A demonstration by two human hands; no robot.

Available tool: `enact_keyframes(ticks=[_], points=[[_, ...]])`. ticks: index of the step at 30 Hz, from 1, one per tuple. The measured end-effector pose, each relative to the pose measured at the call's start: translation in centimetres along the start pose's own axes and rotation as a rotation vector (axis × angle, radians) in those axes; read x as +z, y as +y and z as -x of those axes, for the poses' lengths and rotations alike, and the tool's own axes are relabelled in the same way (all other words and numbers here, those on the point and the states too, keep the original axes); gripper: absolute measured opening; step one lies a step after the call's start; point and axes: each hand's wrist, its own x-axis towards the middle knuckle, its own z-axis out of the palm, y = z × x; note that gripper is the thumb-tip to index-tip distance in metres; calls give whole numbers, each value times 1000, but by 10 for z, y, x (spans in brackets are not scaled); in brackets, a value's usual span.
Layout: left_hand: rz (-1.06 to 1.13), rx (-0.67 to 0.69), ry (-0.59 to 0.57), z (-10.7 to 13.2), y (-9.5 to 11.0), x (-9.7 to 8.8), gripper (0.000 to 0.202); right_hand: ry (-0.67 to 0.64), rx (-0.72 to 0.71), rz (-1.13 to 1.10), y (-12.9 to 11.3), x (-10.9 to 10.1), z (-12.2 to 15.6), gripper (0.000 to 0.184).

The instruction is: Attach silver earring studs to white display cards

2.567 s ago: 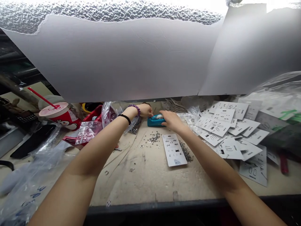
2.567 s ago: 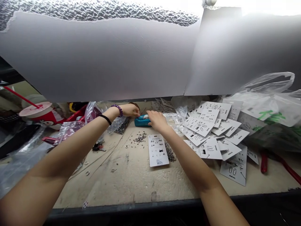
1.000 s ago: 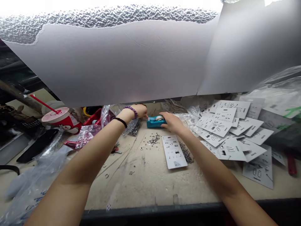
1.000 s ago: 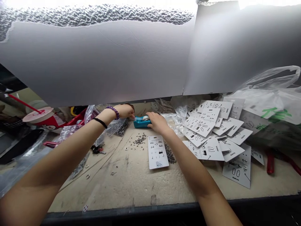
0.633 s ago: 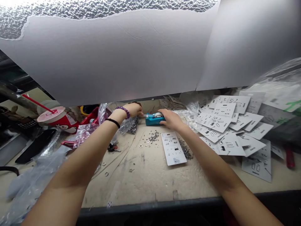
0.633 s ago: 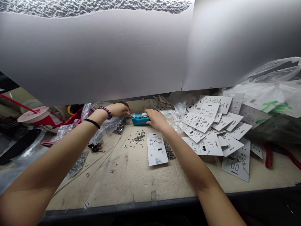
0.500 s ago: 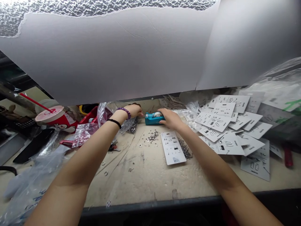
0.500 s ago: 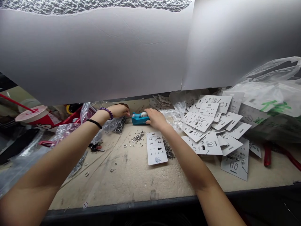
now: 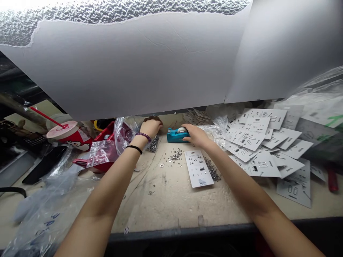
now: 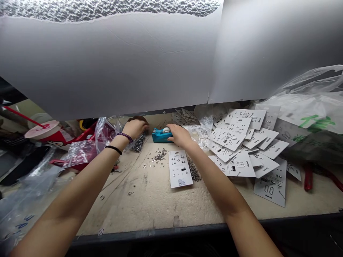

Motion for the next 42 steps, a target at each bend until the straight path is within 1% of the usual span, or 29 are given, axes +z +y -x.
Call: enact_keyframes(ticks=[2, 3, 4, 6, 7, 8, 9, 11, 13, 14, 17, 18, 20, 22, 23, 24, 27, 29, 31, 33, 35, 38, 40, 42], points=[[66, 34, 34, 3, 9, -14, 41, 5, -13, 2, -2, -2, 1, 55], [112, 77, 24, 5, 15, -21, 41, 26, -32, -5, -4, -5, 3, 54], [170, 126, 7, 8, 20, -27, 41, 70, -53, -28, -7, -10, 4, 51], [369, 244, -42, 16, 31, -36, 39, 202, -64, -146, -15, -23, 8, 41], [474, 288, -56, 20, 35, -38, 38, 264, -41, -238, -19, -31, 10, 34], [568, 320, -64, 25, 39, -39, 38, 299, -4, -334, -23, -38, 12, 29], [637, 339, -65, 29, 42, -39, 38, 294, 38, -411, -27, -45, 15, 25], [699, 364, -65, 36, 48, -37, 41, 205, 79, -482, -32, -56, 20, 24], [729, 386, -84, 41, 53, -36, 43, 109, 69, -487, -34, -61, 26, 22], [737, 389, -98, 43, 56, -35, 43, 82, 60, -491, -33, -63, 30, 20], [735, 353, -133, 52, 64, -32, 42, 87, 43, -503, -31, -65, 45, 17], [698, 311, -131, 56, 66, -31, 42, 114, 41, -488, -30, -65, 52, 17], [553, 176, -101, 66, 69, -25, 42, 206, 60, -460, -28, -66, 65, 16], [384, 36, -92, 78, 72, -15, 46, 283, 133, -500, -24, -64, 79, 16], [343, 3, -123, 84, 74, -9, 49, 275, 182, -556, -23, -60, 85, 16], [332, 0, -177, 90, 77, -2, 53, 230, 233, -626, -21, -56, 90, 17], [365, 42, -340, 104, 87, 20, 56, 41, 355, -801, -19, -36, 102, 19], [445, 66, -387, 110, 95, 32, 51, 18, 387, -842, -20, -22, 107, 19], [544, 59, -386, 114, 102, 42, 46, 43, 403, -875, -22, -11, 110, 18], [712, 39, -381, 117, 106, 50, 48, 66, 422, -939, -23, -6, 111, 19], [1024, 6, -407, 119, 110, 54, 45, 142, 431, -1011, -24, -5, 112, 19], [1555, -90, -433, 121, 113, 58, 37, 309, 403, -1065, -23, -8, 113, 17], [1737, -156, -367, 120, 114, 59, 39, 379, 393, -1068, -23, -9, 114, 14], [1797, -184, -268, 119, 114, 59, 42, 373, 393, -1081, -24, -10, 115, 13]])
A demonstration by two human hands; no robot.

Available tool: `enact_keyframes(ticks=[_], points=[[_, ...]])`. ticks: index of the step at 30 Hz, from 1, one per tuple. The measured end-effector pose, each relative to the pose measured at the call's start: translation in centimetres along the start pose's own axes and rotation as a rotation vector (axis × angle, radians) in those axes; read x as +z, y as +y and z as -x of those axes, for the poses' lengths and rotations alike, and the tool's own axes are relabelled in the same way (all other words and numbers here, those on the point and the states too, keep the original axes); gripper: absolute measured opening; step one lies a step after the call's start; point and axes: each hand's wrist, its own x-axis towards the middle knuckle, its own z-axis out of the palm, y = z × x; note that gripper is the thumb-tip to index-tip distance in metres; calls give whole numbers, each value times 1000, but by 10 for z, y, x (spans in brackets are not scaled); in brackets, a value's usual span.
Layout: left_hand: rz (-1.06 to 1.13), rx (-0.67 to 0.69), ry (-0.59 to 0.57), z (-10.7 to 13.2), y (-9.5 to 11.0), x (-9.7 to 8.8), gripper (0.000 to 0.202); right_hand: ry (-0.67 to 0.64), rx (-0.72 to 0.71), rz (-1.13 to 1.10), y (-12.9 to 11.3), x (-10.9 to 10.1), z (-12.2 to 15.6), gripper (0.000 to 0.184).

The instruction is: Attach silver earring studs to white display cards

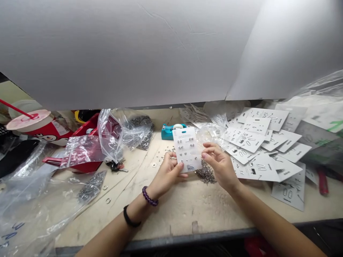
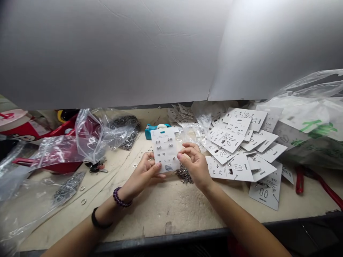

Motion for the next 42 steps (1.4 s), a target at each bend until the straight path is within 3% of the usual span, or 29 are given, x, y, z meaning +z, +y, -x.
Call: enact_keyframes(ticks=[6, 18, 25, 31, 42], points=[[76, 101, 68, 2, 1, 4, 40, -112, 98, -7, 0, 8, 4, 14], [169, 110, 67, 2, -4, 11, 39, -63, 81, 84, 6, 18, 9, 19], [112, 111, 109, 2, -4, 15, 50, -31, 33, 145, 6, 21, 12, 19], [72, 131, 182, -3, -10, 15, 43, -20, 8, 217, 10, 23, 12, 19], [-11, 277, 278, -13, -24, 16, 35, 23, -72, 309, 16, 28, 12, 19]])
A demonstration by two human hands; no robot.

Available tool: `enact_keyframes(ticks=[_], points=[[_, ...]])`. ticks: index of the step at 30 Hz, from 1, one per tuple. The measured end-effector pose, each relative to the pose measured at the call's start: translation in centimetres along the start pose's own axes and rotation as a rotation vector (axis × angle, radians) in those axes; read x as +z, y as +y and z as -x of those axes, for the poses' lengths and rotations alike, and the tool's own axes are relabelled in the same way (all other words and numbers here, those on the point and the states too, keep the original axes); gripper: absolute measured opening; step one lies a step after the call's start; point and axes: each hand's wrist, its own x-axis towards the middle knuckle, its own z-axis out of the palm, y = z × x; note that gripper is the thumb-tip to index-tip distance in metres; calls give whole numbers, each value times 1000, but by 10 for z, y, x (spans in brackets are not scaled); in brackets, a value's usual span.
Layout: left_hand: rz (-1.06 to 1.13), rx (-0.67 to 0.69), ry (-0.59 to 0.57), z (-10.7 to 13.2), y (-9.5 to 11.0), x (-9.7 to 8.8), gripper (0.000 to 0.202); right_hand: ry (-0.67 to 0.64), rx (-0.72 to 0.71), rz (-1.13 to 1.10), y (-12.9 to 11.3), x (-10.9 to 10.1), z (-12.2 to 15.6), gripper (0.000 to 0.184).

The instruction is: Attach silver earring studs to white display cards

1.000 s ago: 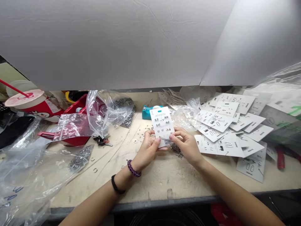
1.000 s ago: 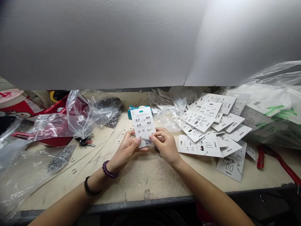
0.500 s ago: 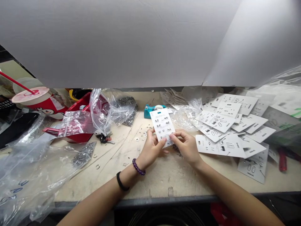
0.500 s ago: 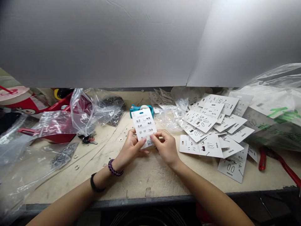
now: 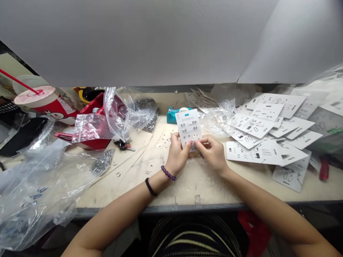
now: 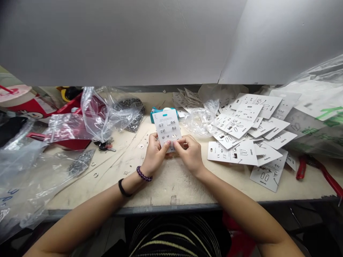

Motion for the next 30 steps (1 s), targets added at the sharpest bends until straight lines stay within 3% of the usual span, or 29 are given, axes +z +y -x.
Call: enact_keyframes(ticks=[6, 10, 13, 17, 25, 30], points=[[18, 109, 38, -3, -6, 1, 35, 31, -42, 56, -2, 2, 1, 22], [11, 129, 59, -3, -2, 0, 35, 13, 20, 24, -2, 1, 1, 26], [25, 115, 74, -3, 2, 0, 35, -5, 92, -154, -2, 0, 0, 22], [34, 55, 69, -1, 7, 0, 37, -135, 165, -361, -4, -2, -1, 27], [59, -17, -3, 4, 17, -1, 47, -188, 200, -387, -7, -3, -2, 24], [15, -19, 79, 3, 17, -1, 43, -227, 170, -349, -10, -2, 1, 26]])
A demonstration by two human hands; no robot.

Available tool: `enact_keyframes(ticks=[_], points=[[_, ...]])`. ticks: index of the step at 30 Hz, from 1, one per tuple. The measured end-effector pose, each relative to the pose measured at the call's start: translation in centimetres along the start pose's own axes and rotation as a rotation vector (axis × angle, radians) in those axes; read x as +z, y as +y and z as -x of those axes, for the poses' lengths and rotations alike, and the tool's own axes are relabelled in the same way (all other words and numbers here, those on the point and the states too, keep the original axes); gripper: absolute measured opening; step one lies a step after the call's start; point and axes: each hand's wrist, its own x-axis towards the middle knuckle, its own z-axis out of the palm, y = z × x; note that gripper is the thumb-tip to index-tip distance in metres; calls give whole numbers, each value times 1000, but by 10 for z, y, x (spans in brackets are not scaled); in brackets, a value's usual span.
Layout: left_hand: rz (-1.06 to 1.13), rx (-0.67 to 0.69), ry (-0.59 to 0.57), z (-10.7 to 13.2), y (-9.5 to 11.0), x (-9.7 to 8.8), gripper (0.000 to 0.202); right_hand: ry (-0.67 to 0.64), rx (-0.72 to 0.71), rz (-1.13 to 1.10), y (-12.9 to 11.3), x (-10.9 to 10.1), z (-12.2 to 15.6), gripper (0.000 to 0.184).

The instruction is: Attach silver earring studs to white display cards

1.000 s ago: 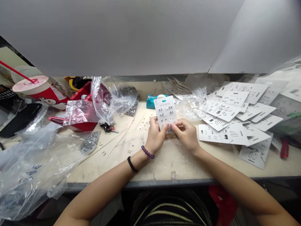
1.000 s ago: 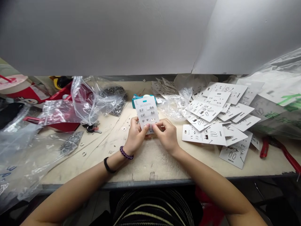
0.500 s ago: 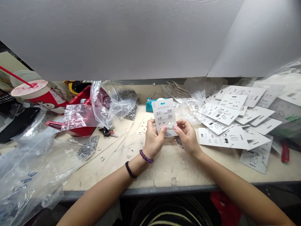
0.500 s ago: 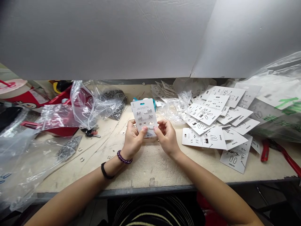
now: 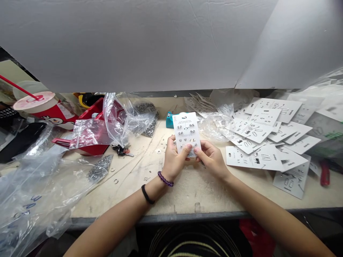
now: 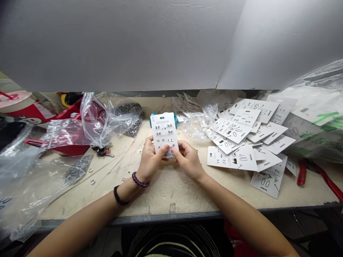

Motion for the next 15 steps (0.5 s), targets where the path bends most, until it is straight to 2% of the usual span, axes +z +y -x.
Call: enact_keyframes(ticks=[9, 15], points=[[171, 0, 40, -2, -9, 0, 38, -31, -11, 70, 3, 2, 1, 27], [128, -62, -31, 0, -3, 2, 45, -12, -13, 60, -1, 2, 2, 29]])
